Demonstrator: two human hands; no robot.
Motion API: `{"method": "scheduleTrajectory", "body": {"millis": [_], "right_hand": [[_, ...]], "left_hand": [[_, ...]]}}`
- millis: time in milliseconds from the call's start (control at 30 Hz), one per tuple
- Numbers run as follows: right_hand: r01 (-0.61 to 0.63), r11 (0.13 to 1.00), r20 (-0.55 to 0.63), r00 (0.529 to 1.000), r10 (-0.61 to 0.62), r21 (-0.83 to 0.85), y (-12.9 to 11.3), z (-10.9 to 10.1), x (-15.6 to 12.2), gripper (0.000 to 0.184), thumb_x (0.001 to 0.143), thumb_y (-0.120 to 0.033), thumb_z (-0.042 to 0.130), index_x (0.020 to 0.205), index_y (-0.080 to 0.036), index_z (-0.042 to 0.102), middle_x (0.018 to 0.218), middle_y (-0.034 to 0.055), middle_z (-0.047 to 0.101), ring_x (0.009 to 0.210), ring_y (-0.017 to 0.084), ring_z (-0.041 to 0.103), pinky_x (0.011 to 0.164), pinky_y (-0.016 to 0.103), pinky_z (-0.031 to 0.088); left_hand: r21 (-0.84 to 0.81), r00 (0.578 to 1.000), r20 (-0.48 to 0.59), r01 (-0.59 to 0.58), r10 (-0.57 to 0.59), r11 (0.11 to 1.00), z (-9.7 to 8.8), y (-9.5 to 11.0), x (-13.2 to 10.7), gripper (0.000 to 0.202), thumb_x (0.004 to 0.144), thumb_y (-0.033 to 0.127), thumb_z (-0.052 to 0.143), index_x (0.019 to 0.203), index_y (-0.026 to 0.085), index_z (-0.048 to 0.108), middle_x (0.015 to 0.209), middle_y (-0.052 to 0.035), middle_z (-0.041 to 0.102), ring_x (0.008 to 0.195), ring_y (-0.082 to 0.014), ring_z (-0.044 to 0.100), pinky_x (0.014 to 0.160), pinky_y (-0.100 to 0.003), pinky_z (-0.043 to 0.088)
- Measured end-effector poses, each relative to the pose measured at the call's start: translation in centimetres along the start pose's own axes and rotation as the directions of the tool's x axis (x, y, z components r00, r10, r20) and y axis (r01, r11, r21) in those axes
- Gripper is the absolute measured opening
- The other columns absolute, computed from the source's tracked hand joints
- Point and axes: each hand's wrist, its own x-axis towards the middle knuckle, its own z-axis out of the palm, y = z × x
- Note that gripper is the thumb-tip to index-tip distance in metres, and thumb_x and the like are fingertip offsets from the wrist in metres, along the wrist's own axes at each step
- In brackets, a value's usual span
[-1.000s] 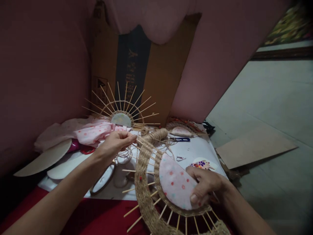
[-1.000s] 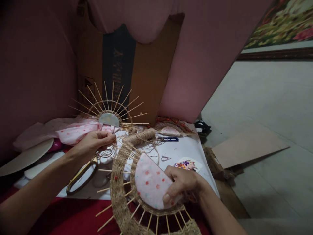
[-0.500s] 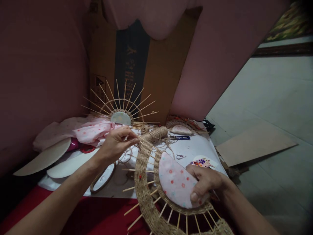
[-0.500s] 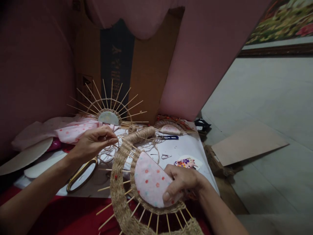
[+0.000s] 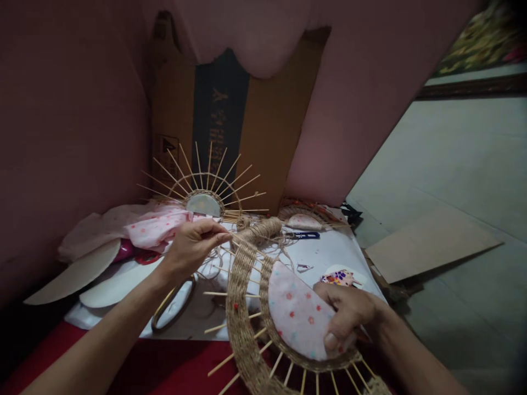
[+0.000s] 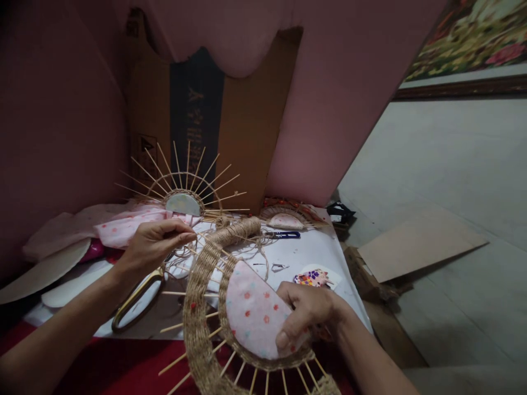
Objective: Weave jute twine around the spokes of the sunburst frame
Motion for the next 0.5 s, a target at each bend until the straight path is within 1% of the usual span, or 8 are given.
{"method": "scheduleTrajectory", "body": {"millis": [67, 133, 233, 300, 367, 433, 467, 500], "right_hand": [[0.009, 1.0, -0.005, 1.0, -0.009, 0.009, -0.05, 0.03, 0.08, 0.026, 0.048, -0.025, 0.082, 0.061, -0.008, 0.066, 0.047, -0.0035, 0.056, 0.037, 0.004, 0.045, 0.033, 0.012, 0.035], [0.02, 1.0, -0.012, 1.0, -0.02, 0.024, -0.05, 0.04, 0.18, 0.026, 0.046, -0.024, 0.082, 0.059, -0.008, 0.065, 0.046, -0.0038, 0.055, 0.037, 0.004, 0.045, 0.034, 0.011, 0.035], [0.014, 0.999, -0.021, 1.0, -0.013, 0.033, 0.03, 0.01, 0.29, 0.026, 0.046, -0.024, 0.082, 0.058, -0.008, 0.066, 0.046, -0.003, 0.055, 0.038, 0.004, 0.047, 0.035, 0.011, 0.038], [0.009, 1.0, -0.02, 1.0, -0.009, 0.028, 0.11, -0.04, 0.32, 0.026, 0.046, -0.024, 0.082, 0.06, -0.007, 0.067, 0.049, -0.0018, 0.057, 0.04, 0.005, 0.049, 0.037, 0.011, 0.04], [0.015, 0.999, -0.017, 1.0, -0.014, 0.029, 0.23, -0.1, 0.33, 0.028, 0.046, -0.023, 0.082, 0.064, -0.007, 0.069, 0.051, -0.001, 0.059, 0.042, 0.005, 0.051, 0.039, 0.012, 0.041], [0.021, 0.999, -0.018, 1.0, -0.02, 0.04, 0.33, -0.15, 0.36, 0.029, 0.046, -0.024, 0.082, 0.065, -0.007, 0.069, 0.052, -0.0009, 0.06, 0.043, 0.005, 0.051, 0.04, 0.012, 0.041], [0.025, 0.999, -0.018, 1.0, -0.024, 0.04, 0.37, -0.18, 0.38, 0.029, 0.046, -0.024, 0.082, 0.065, -0.007, 0.069, 0.052, -0.0013, 0.059, 0.043, 0.005, 0.05, 0.04, 0.012, 0.041], [0.028, 0.999, -0.014, 1.0, -0.027, 0.033, 0.4, -0.2, 0.4, 0.029, 0.045, -0.024, 0.083, 0.064, -0.007, 0.069, 0.05, -0.0018, 0.058, 0.042, 0.005, 0.049, 0.039, 0.012, 0.041]], "left_hand": [[-0.017, 0.999, 0.032, 0.043, -0.043, 0.999, -0.03, -0.01, 0.03, 0.017, 0.074, 0.03, 0.067, 0.067, 0.015, 0.068, 0.058, 0.0003, 0.057, 0.054, -0.0094, 0.045, 0.049, -0.022, 0.033], [-0.071, 0.993, 0.051, 0.11, -0.106, 0.991, -0.01, -0.08, 0.06, 0.02, 0.073, 0.033, 0.067, 0.065, 0.015, 0.067, 0.056, 0.0015, 0.053, 0.051, -0.0079, 0.041, 0.046, -0.021, 0.029], [-0.239, 0.968, 0.075, 0.251, -0.24, 0.938, 0.13, -0.07, 0.12, 0.027, 0.069, 0.037, 0.071, 0.059, 0.014, 0.062, 0.051, 0.0034, 0.048, 0.046, -0.0054, 0.036, 0.043, -0.019, 0.025], [-0.372, 0.918, 0.144, 0.397, -0.37, 0.839, 0.2, 0.09, 0.17, 0.031, 0.065, 0.038, 0.074, 0.055, 0.013, 0.057, 0.048, 0.0042, 0.045, 0.042, -0.0037, 0.032, 0.04, -0.017, 0.021], [-0.48, 0.842, 0.234, 0.534, -0.485, 0.696, 0.21, 0.3, 0.18, 0.032, 0.062, 0.035, 0.077, 0.054, 0.013, 0.055, 0.049, 0.0039, 0.047, 0.04, -0.003, 0.032, 0.038, -0.016, 0.019], [-0.559, 0.773, 0.314, 0.62, -0.551, 0.551, 0.21, 0.4, 0.13, 0.027, 0.059, 0.029, 0.078, 0.058, 0.013, 0.056, 0.053, 0.0023, 0.051, 0.042, -0.0038, 0.038, 0.037, -0.015, 0.022], [-0.586, 0.749, 0.348, 0.643, -0.564, 0.493, 0.25, 0.39, 0.08, 0.025, 0.058, 0.026, 0.078, 0.059, 0.013, 0.057, 0.055, 0.0017, 0.052, 0.044, -0.0044, 0.041, 0.038, -0.015, 0.025], [-0.599, 0.735, 0.38, 0.658, -0.562, 0.456, 0.34, 0.33, -0.01, 0.023, 0.058, 0.024, 0.078, 0.061, 0.013, 0.058, 0.056, 0.0013, 0.053, 0.045, -0.0051, 0.043, 0.038, -0.015, 0.026]]}}
